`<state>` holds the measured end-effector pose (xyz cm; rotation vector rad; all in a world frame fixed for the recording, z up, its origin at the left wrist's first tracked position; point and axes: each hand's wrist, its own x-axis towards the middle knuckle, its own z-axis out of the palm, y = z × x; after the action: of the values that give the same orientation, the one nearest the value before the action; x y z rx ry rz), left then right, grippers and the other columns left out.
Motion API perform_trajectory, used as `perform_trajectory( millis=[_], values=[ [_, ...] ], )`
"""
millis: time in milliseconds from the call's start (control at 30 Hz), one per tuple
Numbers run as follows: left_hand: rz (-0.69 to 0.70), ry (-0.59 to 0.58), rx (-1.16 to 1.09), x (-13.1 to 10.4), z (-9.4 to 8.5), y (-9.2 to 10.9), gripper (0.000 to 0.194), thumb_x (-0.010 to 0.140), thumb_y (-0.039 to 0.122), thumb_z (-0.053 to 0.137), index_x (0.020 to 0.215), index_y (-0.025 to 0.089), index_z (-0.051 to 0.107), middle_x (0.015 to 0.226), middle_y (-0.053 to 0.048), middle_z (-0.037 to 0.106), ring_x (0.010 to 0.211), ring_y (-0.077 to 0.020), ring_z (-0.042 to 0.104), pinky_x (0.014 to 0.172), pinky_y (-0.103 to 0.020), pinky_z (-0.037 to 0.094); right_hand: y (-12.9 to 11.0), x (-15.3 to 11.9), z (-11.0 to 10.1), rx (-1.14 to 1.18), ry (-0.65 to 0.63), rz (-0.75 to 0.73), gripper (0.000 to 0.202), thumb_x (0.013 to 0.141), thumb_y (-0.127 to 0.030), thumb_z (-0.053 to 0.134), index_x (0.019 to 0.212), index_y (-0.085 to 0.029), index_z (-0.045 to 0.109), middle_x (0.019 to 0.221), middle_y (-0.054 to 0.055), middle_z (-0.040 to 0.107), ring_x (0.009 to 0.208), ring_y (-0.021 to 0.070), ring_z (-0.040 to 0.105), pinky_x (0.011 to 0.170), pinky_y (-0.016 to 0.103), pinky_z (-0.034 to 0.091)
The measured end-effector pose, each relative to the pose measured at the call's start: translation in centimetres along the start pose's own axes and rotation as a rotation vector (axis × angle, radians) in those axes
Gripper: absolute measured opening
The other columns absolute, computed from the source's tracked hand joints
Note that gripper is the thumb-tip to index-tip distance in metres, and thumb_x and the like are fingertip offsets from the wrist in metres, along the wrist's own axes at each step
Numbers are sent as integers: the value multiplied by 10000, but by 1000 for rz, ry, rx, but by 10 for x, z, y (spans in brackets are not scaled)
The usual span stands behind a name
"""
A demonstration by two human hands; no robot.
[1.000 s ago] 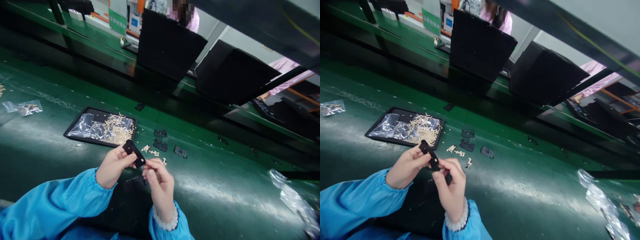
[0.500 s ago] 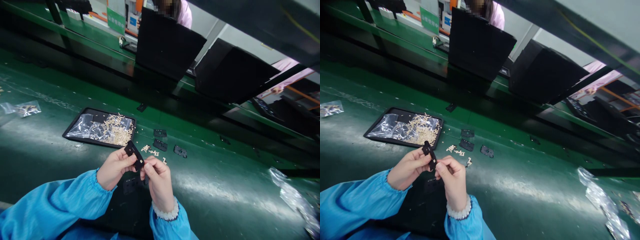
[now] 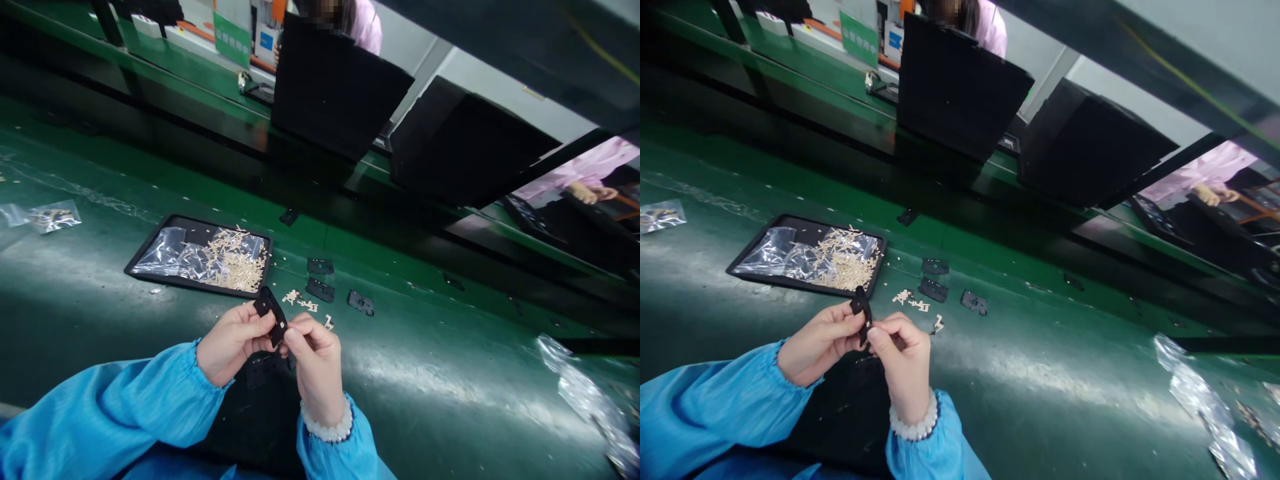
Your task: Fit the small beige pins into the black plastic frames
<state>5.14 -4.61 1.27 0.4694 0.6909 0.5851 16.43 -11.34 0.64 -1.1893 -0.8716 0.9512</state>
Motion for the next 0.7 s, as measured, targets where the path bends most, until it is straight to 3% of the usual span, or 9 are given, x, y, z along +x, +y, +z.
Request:
perform_trajectory(
  millis=[167,267,400,567,700],
  values=[
    [32,56,-16,0,-1,-3,237,533,230,842,630,103,667,568,-14,650,480,-81,586,459,-150,514,-2,-6,1,-416,81,-307,109,804,-142,596,701,-178,600,649,-13,547,596,109,532,545,235,456],
    [-38,73,-52,2,-3,-6,207,544,201,837,603,99,667,559,-15,645,495,-90,604,469,-150,527,-3,-6,2,-502,100,-417,89,782,-102,617,756,-182,588,692,-10,550,612,107,542,537,226,462],
    [-166,78,-139,6,-6,-8,93,699,94,714,614,77,679,573,-46,657,542,-107,644,499,-132,538,-4,-3,4,-506,78,-397,97,747,-115,668,787,-181,608,689,-18,544,597,105,544,513,214,465],
    [-277,125,-231,8,-5,-5,224,831,22,512,680,49,675,602,-79,671,495,-97,641,461,-118,531,-6,-3,-2,-509,35,-380,107,775,-111,636,850,-187,642,718,-4,582,640,117,577,563,228,490],
    [-360,149,-285,6,-4,-6,262,873,6,414,747,55,638,579,-45,646,438,-70,615,425,-114,521,-6,6,-18,-593,-21,-366,244,834,-116,551,1040,-221,630,982,75,624,866,164,610,677,272,514]
  ],
)
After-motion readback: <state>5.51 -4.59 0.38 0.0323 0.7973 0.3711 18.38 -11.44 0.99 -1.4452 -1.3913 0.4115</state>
